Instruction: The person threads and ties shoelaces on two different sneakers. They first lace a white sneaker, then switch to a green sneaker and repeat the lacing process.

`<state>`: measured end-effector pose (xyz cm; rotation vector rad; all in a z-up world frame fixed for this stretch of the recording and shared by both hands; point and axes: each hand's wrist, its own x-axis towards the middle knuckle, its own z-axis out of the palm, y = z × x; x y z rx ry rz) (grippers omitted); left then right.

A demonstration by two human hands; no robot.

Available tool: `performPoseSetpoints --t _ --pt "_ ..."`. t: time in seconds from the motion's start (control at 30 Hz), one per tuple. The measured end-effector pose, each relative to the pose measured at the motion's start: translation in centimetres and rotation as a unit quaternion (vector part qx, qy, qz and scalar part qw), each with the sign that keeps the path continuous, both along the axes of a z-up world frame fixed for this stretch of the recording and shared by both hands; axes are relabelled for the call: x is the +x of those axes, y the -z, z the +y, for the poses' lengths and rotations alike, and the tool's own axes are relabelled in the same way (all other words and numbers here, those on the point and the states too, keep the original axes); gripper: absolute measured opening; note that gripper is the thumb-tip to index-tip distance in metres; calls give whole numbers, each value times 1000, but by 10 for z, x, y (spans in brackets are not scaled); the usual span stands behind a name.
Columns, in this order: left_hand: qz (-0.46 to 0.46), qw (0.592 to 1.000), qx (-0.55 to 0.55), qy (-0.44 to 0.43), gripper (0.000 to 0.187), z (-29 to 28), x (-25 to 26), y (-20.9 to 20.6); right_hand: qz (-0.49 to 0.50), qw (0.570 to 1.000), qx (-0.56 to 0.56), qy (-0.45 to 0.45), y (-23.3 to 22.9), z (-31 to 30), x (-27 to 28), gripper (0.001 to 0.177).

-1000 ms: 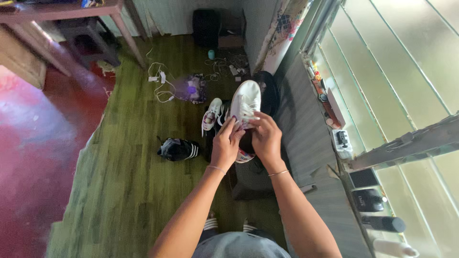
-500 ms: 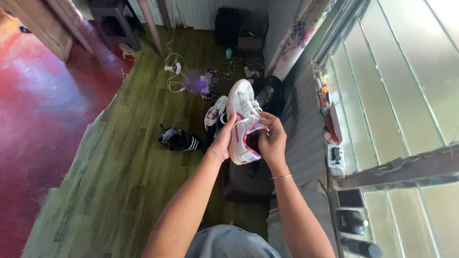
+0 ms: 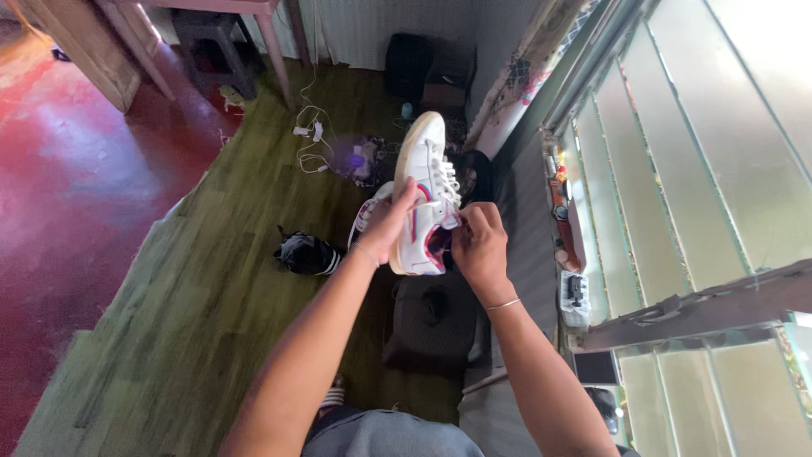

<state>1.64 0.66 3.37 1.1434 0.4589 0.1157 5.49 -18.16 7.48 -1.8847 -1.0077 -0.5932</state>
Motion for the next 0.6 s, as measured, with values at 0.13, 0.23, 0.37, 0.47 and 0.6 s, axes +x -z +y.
performPoseSetpoints --t 0.13,0.23,0.37,0.47,0.6 --pt "-39 999 -28 8 85 5 -2 -11 294 951 95 -31 14 -6 17 5" --pt "-54 998 -21 9 83 8 -6 -15 411 892 157 -108 14 -11 30 11" --pt "-21 1000 -4 13 78 9 -6 -20 162 985 52 -4 2 -24 25 6" --pt "10 999 27 14 76 6 -6 -21 99 994 44 15 -4 -21 8 8" --pt "20 999 25 16 78 5 0 -13 107 992 60 14 -3 -13 1 12"
